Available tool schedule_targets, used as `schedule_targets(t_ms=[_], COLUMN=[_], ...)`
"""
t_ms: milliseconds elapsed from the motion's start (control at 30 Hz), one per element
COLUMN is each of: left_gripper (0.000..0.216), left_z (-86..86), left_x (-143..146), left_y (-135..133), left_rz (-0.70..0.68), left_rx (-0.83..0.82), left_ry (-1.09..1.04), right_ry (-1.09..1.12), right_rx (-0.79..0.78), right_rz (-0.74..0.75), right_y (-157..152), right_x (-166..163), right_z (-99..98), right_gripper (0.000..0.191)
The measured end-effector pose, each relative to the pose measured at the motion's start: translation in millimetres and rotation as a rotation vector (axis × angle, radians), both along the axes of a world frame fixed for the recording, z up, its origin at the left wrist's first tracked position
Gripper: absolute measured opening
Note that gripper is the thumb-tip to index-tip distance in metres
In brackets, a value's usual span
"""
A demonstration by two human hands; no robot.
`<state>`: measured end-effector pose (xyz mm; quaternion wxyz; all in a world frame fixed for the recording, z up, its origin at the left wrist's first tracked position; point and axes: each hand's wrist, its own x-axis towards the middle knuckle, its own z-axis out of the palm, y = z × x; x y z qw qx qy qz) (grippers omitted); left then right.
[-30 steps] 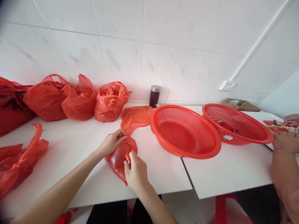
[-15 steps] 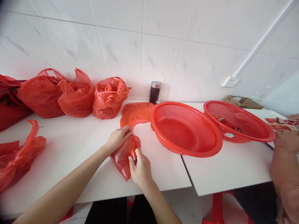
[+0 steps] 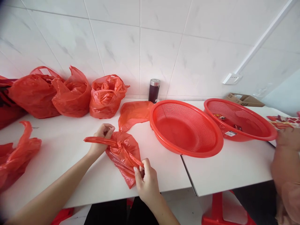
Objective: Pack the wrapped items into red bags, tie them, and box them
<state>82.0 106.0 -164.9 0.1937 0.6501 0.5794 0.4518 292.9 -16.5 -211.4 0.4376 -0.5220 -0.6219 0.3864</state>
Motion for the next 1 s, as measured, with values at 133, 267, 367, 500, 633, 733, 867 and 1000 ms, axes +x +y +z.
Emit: schedule_targets(t_ms=[133,267,367,500,633,733,867,1000], left_gripper=[0.026,0.035,0.037,0.027,0.040,0.044,0.043,0.033], left_z=[7.4,17.0,21.0,23.7,31.0,31.7,17.3,-0.9], left_x=[-5,-4,2,13,21,21,19,21], left_y=[-10,-18,-18,-18,-23,-23,-13,-1], left_rz=[-0.101,-0.464,-0.690,-0.645,-0.564,-0.415,-0.279,-0.169], left_rx=[-0.035,0.007,-0.041,-0.163,-0.212,-0.278,-0.325,-0.300], left_ry=[0.066,0.201,0.253,0.223,0.299,0.430,0.559,0.660], right_ry=[0.108,0.194,0.202,0.242,0.278,0.076,-0.277,-0.537], right_rx=[-0.031,-0.054,-0.052,-0.019,-0.017,-0.051,0.058,0.247], right_rz=[-0.058,-0.076,-0.107,-0.244,-0.224,-0.190,-0.181,-0.139], right_y=[4,6,5,2,2,4,8,10], right_x=[2,3,2,-2,-2,-1,-5,-10], right_z=[0.7,0.0,-1.1,7.1,16.4,12.0,2.7,1.0], right_gripper=[0.027,0.028,0.027,0.022,0.031,0.025,0.021,0.017])
